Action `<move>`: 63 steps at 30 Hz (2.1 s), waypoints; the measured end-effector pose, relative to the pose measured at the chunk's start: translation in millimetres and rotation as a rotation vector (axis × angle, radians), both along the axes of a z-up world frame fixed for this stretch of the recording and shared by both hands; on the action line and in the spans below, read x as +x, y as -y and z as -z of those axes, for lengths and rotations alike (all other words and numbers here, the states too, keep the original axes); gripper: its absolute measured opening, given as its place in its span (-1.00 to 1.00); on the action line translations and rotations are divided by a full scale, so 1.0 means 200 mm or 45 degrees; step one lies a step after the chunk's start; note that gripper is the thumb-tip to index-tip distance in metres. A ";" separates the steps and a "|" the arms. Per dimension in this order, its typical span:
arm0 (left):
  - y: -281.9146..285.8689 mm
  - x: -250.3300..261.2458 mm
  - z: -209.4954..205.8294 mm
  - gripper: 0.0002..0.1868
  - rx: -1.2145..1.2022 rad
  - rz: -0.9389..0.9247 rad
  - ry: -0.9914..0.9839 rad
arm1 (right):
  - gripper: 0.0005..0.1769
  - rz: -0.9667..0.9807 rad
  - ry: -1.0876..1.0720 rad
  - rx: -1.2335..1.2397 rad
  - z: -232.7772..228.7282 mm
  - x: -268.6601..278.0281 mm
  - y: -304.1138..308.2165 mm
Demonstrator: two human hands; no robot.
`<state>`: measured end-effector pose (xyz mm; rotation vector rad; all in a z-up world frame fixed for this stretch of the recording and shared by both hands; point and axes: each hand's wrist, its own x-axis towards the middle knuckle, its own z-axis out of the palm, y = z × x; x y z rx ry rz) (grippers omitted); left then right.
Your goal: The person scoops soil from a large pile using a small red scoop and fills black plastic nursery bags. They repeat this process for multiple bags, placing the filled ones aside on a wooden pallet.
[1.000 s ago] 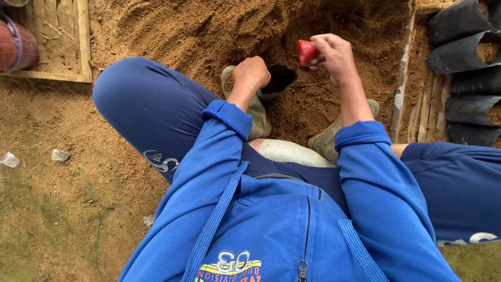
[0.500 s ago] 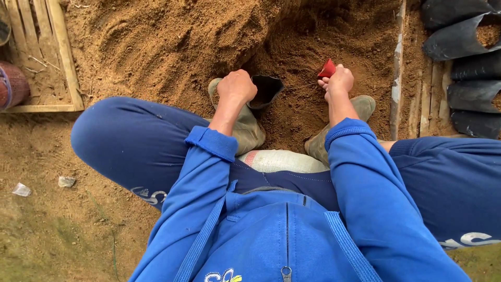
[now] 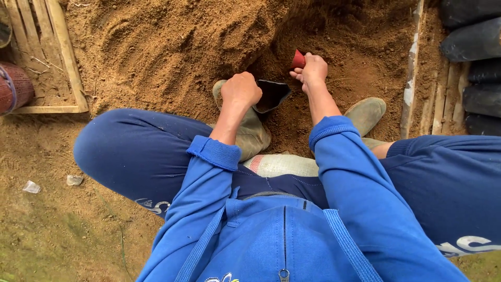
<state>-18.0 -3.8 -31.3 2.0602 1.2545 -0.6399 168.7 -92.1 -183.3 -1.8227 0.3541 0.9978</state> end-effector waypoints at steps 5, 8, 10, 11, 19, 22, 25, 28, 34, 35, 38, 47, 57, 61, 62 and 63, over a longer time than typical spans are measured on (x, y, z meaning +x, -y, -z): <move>-0.01 0.06 -0.08 -0.77 -0.063 -0.045 -0.136 | -0.68 0.010 -0.202 0.047 -0.11 -0.03 -0.08; -0.01 0.08 -0.14 -0.72 -0.140 -0.048 -0.274 | -0.72 0.076 -0.337 0.070 -0.18 -0.04 -0.12; 0.00 0.07 -0.14 -0.65 -0.159 -0.031 -0.279 | -0.72 0.118 -0.376 0.105 -0.17 -0.04 -0.09; 0.00 0.07 -0.14 -0.70 -0.175 -0.013 -0.280 | -0.73 0.133 -0.398 0.157 -0.17 -0.03 -0.07; 0.05 0.05 -0.15 -0.69 -0.193 -0.044 -0.220 | -0.71 0.056 -0.358 0.239 -0.61 -0.01 0.04; 0.05 0.04 -0.09 -0.66 -0.115 -0.033 -0.139 | -0.78 -0.025 -0.320 0.332 -0.61 0.04 0.10; 0.05 0.04 -0.07 -0.61 -0.050 -0.040 -0.093 | -0.75 -0.165 -0.315 0.422 -0.64 0.07 0.16; 0.06 0.03 -0.11 -0.55 -0.050 -0.037 -0.107 | -0.72 -0.383 -0.284 0.453 -0.77 0.04 0.19; 0.06 0.02 -0.12 -0.59 -0.051 -0.041 -0.104 | -0.83 -0.721 -0.168 0.381 -0.86 -0.07 0.18; 0.06 0.02 -0.13 -0.61 -0.044 -0.057 -0.102 | -0.85 -0.946 0.081 0.342 -0.86 -0.10 0.16; 0.07 0.02 -0.16 -0.64 -0.048 -0.070 -0.126 | -0.86 -1.402 0.645 0.269 -0.86 -0.18 0.16; 0.07 0.01 -0.11 -0.62 -0.004 -0.076 -0.114 | -0.88 -1.344 0.826 0.380 -0.94 -0.12 0.15; 0.08 0.03 -0.19 -0.72 -0.054 -0.075 -0.144 | -0.71 -0.359 0.130 -0.012 -0.62 0.12 0.24; 0.03 -0.03 0.09 -0.72 0.017 -0.004 0.087 | -0.59 -0.407 0.243 -0.111 -0.18 0.24 0.26; 0.03 -0.02 0.09 -0.72 -0.005 0.012 0.060 | -0.61 -0.352 0.271 -0.121 -0.13 0.26 0.23; 0.02 -0.01 0.09 -0.73 -0.027 0.028 0.033 | -0.63 -0.297 0.299 -0.132 -0.08 0.28 0.21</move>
